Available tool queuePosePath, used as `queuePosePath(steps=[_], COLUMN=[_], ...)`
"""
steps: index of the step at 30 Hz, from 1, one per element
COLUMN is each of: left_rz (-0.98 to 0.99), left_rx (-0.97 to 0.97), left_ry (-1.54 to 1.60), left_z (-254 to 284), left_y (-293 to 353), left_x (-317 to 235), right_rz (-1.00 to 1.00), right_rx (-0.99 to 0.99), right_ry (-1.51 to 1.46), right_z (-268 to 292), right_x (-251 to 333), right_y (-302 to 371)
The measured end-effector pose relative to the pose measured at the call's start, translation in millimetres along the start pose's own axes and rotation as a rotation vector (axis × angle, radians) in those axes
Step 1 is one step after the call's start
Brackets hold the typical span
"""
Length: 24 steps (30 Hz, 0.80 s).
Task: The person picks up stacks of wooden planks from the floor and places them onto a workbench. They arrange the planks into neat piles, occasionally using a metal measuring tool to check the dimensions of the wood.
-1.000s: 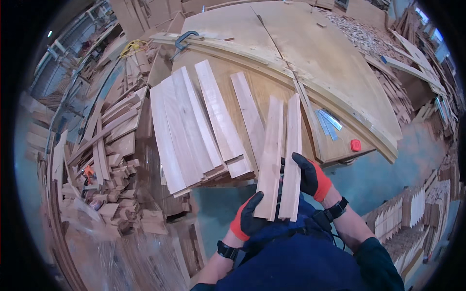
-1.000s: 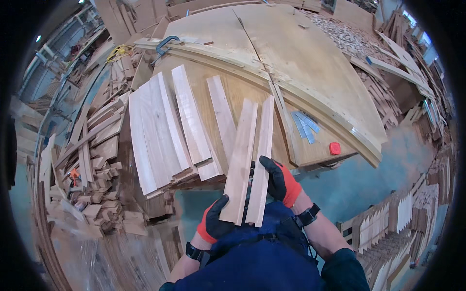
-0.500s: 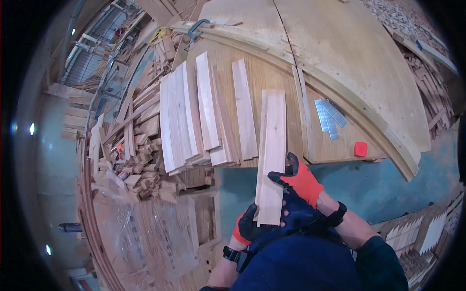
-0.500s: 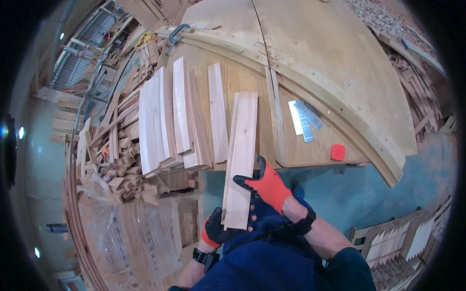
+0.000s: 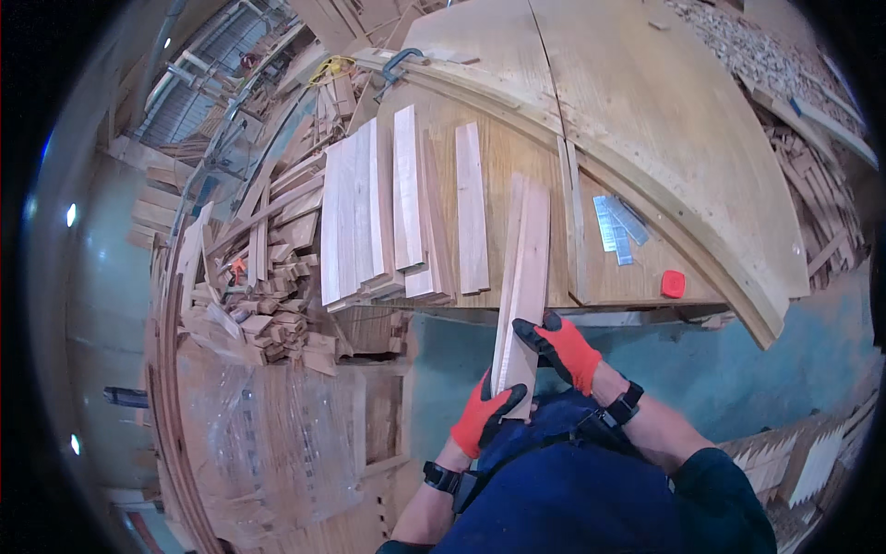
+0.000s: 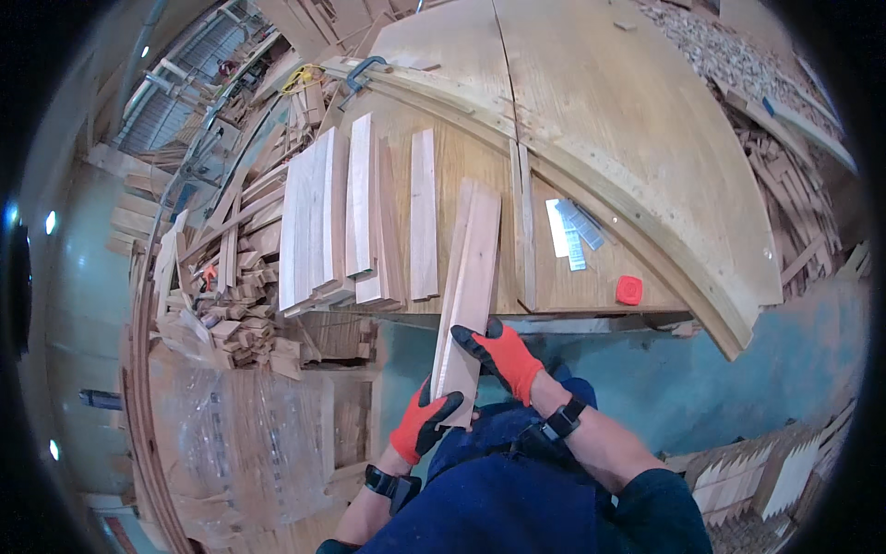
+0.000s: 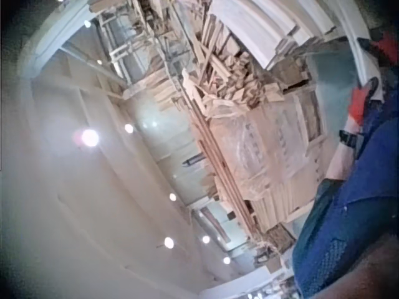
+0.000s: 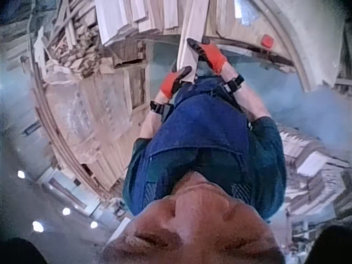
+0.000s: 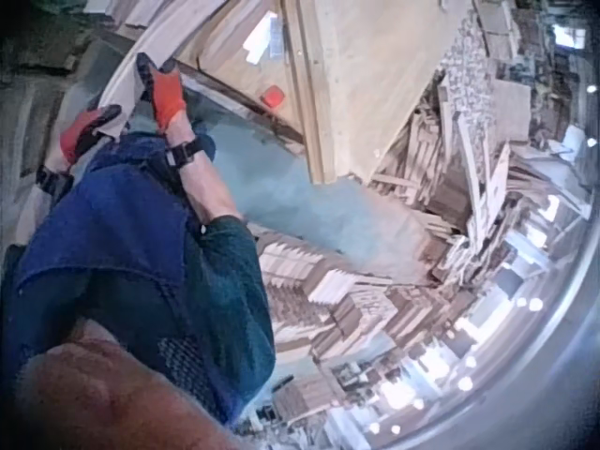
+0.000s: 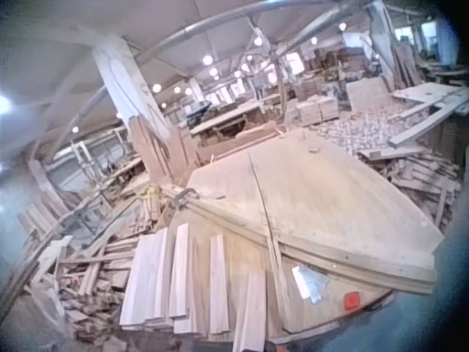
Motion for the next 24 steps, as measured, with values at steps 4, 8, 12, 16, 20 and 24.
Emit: queuePosePath(steps=[4, 8, 12, 16, 20, 24], left_rz=[-0.115, -0.102, -0.291, -0.425, -0.439, -0.495], left_rx=[-0.043, -0.131, -0.07, -0.061, -0.057, -0.06], left_ry=[-0.148, -0.222, -0.47, -0.763, -0.745, -0.547], left_z=[13.5, 23.5, 32.3, 42.4, 45.8, 54.1], left_y=[3.0, 19.4, 37.7, 57.9, 71.1, 80.9], left_x=[9.7, 6.7, 4.4, 8.8, 12.4, 28.7], right_rz=[-0.085, -0.093, -0.113, -0.17, -0.064, -0.063], right_rx=[0.0, 0.005, 0.047, 0.165, 0.07, 0.072], right_ry=[-0.132, -0.14, -0.187, -0.252, -0.187, -0.059], right_z=[-17.8, -24.5, -35.2, -53.1, -61.2, -69.1], right_x=[-0.5, -17.2, -29.6, -32.8, -34.8, -35.4], right_y=[18.3, 20.7, 28.7, 34.7, 28.3, 25.8])
Point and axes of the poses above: each hand's wrist, its own y-axis away from the middle knuckle, its own z-axis out of the back of the hand, x = y × z, the point moved 4 cm from there along -y, towards the middle knuckle, and after that the axes turned 13 degrees about -z, right-handed, at the moved point
